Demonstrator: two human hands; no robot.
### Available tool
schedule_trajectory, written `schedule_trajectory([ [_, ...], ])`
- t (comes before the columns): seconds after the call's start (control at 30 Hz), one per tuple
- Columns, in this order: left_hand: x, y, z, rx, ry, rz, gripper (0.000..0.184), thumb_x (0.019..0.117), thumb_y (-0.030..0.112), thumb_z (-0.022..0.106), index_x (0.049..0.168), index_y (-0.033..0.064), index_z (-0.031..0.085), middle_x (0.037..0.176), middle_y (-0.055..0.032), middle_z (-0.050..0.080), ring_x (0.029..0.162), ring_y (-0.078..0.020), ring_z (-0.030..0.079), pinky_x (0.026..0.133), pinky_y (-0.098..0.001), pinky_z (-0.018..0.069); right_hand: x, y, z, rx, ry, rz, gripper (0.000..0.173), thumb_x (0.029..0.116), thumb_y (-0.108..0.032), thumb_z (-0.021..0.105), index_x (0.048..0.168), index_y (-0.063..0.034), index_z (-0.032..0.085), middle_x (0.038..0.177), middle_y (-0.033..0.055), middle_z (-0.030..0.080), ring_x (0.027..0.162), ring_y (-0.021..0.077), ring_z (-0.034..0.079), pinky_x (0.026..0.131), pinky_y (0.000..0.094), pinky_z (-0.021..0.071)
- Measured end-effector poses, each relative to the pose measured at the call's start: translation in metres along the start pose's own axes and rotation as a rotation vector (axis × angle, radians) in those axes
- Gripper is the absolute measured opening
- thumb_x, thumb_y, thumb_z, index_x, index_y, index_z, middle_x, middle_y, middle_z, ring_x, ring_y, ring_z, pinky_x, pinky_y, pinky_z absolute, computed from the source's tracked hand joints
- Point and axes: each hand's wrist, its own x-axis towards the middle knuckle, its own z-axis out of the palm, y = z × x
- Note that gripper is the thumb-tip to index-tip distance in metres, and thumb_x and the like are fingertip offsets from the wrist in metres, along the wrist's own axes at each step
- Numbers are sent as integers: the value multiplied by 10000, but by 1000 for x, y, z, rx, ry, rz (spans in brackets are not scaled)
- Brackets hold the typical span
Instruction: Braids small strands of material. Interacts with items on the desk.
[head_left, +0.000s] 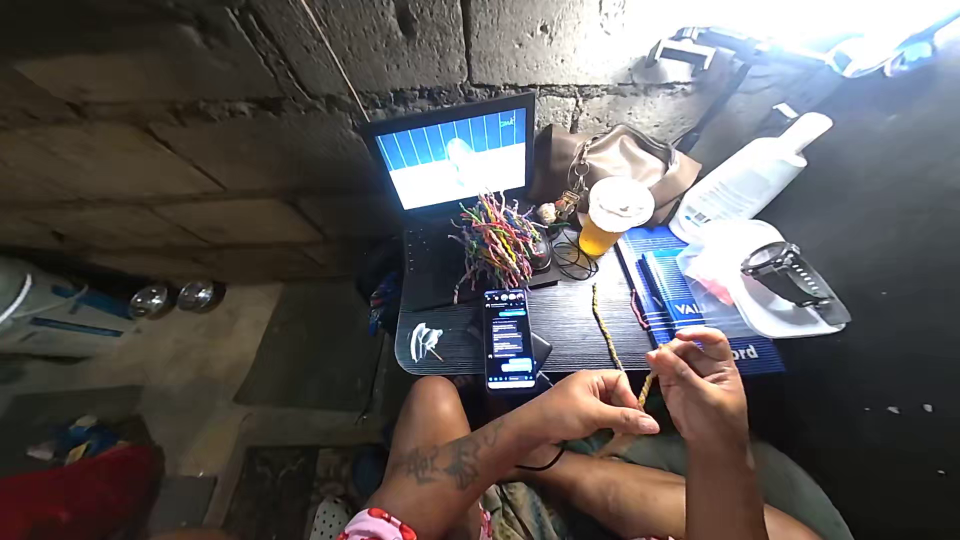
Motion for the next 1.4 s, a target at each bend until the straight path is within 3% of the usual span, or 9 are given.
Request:
schedule_trajectory([
  [0.13,-3,-1,14,452,203,-22,221,971,205,695,965,-2,617,746,-15,550,626,-52,498,597,-219,429,-4,1,1,-227,100,11,272,874,-22,716,1063,-190,615,828,-104,711,742,25,686,734,194,593],
  [0.3,-3,-1,6,160,79,-74,137,1023,147,585,1039,14,610,835,25,679,726,-13,628,704,-207,529,-1,-2,-14,0,-33,161,129,927,-130,713,1035,-200,710,898,-49,728,748,27,679,699,178,579],
  [0.5,-4,1,1,-111,-117,-152,203,1045,123,494,1093,56,679,858,57,728,706,4,650,674,-173,535,0,-2,-31,315,-384,116,140,916,-249,745,1055,-235,741,946,-71,716,801,21,658,704,172,536],
  [0.73,-3,-7,6,-183,-178,-127,113,954,35,589,898,129,613,780,78,663,697,-3,621,670,-178,511,-2,-3,-29,279,-358,84,134,961,-279,694,1068,-232,759,926,-86,722,794,9,660,713,163,539],
  [0.83,-5,0,10,132,-62,-66,110,949,77,665,902,68,567,723,59,556,642,-4,531,619,-178,448,-4,-7,-20,99,-222,90,144,943,-242,718,1077,-227,769,949,-86,749,803,4,694,747,163,584],
  [0.9,-6,7,12,448,65,-43,211,952,167,713,967,-21,618,761,-32,567,659,-71,512,626,-242,436,-4,-8,-13,-18,-118,92,139,922,-190,744,1056,-212,774,928,-70,759,774,14,701,730,172,593],
  [0.97,-7,9,13,537,140,-35,250,964,210,705,994,-28,634,780,-49,577,658,-79,514,621,-246,437,-4,-8,-9,-57,-38,101,139,909,-149,748,1037,-197,772,913,-57,762,763,28,707,729,184,598],
  [1.13,-6,5,4,105,61,-61,77,1002,121,601,992,45,613,799,58,659,705,-1,620,686,-193,526,-2,-6,-20,152,-120,143,148,928,-251,734,1061,-195,768,916,-36,753,804,38,707,768,190,592],
  [1.4,-6,3,3,-96,-143,-150,205,1037,117,503,1081,66,697,898,75,718,730,20,636,685,-163,524,-2,-5,-32,422,-499,125,143,934,-291,725,1045,-212,770,997,-78,725,859,8,662,728,155,528],
])
